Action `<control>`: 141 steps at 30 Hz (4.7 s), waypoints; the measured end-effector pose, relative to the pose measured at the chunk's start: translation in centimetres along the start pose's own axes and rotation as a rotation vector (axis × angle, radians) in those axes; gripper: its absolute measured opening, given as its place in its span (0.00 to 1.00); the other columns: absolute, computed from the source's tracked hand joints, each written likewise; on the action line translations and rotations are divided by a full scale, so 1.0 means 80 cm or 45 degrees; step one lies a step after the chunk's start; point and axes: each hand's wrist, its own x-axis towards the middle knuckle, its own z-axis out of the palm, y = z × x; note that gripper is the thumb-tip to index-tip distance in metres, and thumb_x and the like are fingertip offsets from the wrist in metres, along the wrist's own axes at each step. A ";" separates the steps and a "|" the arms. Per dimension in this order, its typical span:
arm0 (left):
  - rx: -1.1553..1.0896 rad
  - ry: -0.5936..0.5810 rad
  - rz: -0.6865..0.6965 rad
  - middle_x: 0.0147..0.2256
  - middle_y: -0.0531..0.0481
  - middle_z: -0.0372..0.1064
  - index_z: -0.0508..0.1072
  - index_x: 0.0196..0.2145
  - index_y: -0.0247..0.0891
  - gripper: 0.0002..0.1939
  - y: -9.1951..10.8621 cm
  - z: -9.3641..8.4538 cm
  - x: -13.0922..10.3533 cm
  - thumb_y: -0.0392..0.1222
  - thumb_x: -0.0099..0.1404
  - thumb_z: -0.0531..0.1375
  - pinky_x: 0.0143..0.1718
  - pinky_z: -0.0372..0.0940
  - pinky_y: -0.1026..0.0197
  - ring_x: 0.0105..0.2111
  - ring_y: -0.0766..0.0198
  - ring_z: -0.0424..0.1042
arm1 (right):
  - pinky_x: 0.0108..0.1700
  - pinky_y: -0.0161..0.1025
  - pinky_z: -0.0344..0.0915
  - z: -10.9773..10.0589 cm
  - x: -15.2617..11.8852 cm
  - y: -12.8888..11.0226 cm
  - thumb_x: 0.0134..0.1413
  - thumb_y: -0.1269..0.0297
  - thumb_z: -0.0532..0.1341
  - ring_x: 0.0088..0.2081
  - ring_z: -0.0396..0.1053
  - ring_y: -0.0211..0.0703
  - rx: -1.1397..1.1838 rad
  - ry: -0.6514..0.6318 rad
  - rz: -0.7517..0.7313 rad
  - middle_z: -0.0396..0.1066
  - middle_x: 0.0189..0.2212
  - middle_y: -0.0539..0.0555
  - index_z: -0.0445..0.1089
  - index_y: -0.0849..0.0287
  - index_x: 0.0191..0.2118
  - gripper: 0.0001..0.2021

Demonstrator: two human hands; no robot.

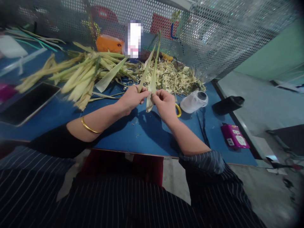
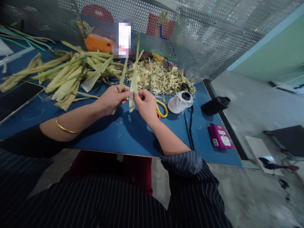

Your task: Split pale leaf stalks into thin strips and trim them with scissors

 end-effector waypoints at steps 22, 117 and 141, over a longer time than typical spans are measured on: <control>-0.053 0.169 -0.036 0.19 0.55 0.61 0.66 0.21 0.37 0.09 0.002 -0.012 0.009 0.38 0.55 0.61 0.19 0.50 0.65 0.18 0.73 0.54 | 0.42 0.38 0.68 -0.005 0.003 -0.014 0.48 0.67 0.58 0.32 0.69 0.36 0.688 -0.304 0.356 0.67 0.27 0.48 0.66 0.56 0.33 0.04; -0.219 0.199 -0.147 0.22 0.54 0.60 0.65 0.26 0.36 0.12 0.005 -0.020 0.015 0.44 0.66 0.57 0.16 0.42 0.66 0.17 0.74 0.49 | 0.21 0.28 0.56 -0.098 0.036 -0.043 0.52 0.76 0.58 0.20 0.60 0.29 0.643 0.360 -0.092 0.64 0.19 0.46 0.69 0.56 0.20 0.13; 0.489 0.017 0.154 0.22 0.50 0.67 0.66 0.22 0.37 0.18 0.002 -0.004 -0.010 0.45 0.67 0.51 0.22 0.53 0.64 0.19 0.69 0.59 | 0.23 0.33 0.56 -0.024 0.011 -0.008 0.49 0.52 0.65 0.20 0.59 0.30 0.549 0.003 0.196 0.62 0.20 0.45 0.70 0.57 0.29 0.13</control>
